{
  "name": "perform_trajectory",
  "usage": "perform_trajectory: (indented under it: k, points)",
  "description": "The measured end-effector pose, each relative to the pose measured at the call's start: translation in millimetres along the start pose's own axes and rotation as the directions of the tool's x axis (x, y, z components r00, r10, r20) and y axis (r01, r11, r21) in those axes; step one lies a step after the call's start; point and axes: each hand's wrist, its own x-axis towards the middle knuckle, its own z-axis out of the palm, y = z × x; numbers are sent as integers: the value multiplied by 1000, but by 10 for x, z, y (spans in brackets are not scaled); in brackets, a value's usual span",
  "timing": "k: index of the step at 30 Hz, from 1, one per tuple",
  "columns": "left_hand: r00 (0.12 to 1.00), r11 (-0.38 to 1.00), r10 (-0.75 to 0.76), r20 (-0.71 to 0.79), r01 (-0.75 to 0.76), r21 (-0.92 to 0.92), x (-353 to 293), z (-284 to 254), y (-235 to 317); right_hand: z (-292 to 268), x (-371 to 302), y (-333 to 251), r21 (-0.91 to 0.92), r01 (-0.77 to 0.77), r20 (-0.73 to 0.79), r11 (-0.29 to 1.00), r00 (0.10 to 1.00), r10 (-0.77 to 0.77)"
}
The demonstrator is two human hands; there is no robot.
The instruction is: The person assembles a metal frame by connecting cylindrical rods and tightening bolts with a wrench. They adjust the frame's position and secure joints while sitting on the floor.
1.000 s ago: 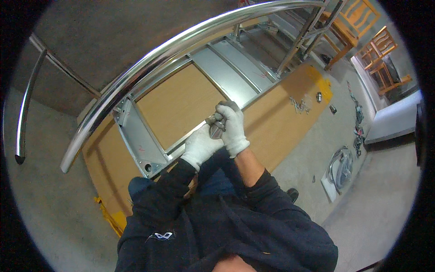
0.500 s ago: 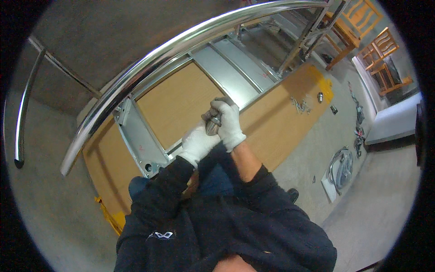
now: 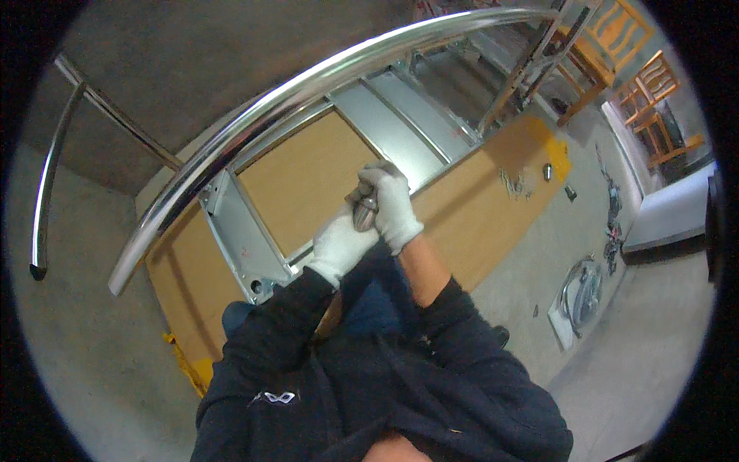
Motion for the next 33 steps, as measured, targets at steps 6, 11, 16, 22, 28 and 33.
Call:
perform_trajectory:
  k: [6,11,16,22,28,33]
  points:
    - [999,1000,-18,-31,19,13,41,-9,-69,84,-27,-7,-23,57,-18,998,998,-58]
    - [999,999,-43,-25,44,5,53,15,-30,51,49,-119,5,-64,82,998,995,63]
    - [999,999,24,-26,-23,41,-6,-17,33,-30,103,-193,-94,-88,185,992,977,104]
    - [998,996,46,-46,-50,-79,98,59,-140,11,-12,-50,-16,83,-23,996,996,-83]
    - [998,1000,1,-65,0,17,13,-23,58,23,27,-162,-63,100,61,993,993,-96]
    - [994,997,35,-107,-28,66,-17,-26,66,55,120,-235,-86,-49,143,995,988,61]
